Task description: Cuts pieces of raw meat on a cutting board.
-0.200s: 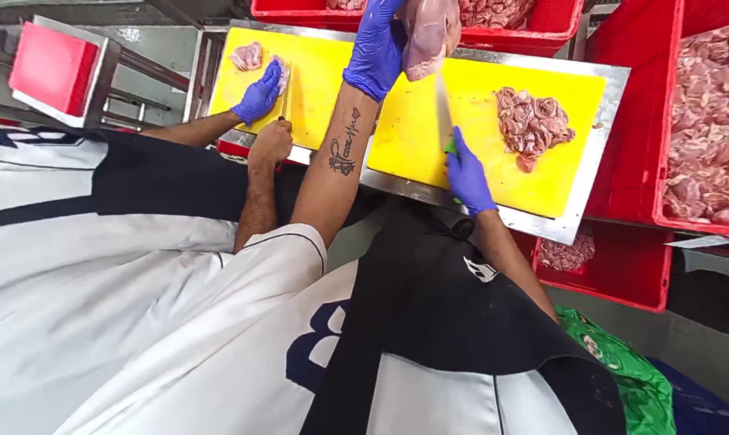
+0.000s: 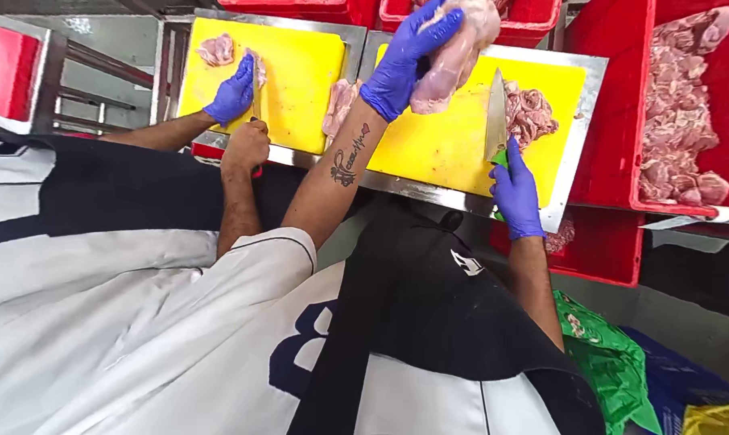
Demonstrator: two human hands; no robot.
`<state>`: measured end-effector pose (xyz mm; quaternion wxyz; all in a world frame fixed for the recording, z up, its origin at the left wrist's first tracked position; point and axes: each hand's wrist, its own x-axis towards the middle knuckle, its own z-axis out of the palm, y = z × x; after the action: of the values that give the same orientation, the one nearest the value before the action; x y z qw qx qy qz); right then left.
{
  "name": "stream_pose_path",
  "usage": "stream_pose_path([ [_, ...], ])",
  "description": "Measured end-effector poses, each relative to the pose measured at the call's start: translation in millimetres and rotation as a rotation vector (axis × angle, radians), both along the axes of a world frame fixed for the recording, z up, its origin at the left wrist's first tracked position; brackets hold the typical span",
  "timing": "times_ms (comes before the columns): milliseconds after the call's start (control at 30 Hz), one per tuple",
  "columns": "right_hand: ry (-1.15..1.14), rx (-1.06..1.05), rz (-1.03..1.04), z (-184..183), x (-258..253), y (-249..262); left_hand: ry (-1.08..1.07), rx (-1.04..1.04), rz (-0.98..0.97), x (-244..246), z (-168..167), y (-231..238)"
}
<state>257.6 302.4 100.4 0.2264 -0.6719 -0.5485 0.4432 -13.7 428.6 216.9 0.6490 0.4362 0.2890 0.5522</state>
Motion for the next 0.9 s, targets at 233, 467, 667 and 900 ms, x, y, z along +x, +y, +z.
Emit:
stream_pose_path([
  [233,0.074,0.201,-0.096,56,12,-14,0.808,-0.078,0.086,1,-101,-34],
  [467,0.145,-0.097,0.206,12,-17,-50,1.262,-0.085,0.234,-15,-141,-53],
  [667,-0.257,0.182,0.205,29,-5,-49,1.241,-0.092,0.215,-15,-141,-48],
  [900,-0.436,0.119,0.465,32,-87,1,1.338,0.153,0.214,-14,-130,-60],
])
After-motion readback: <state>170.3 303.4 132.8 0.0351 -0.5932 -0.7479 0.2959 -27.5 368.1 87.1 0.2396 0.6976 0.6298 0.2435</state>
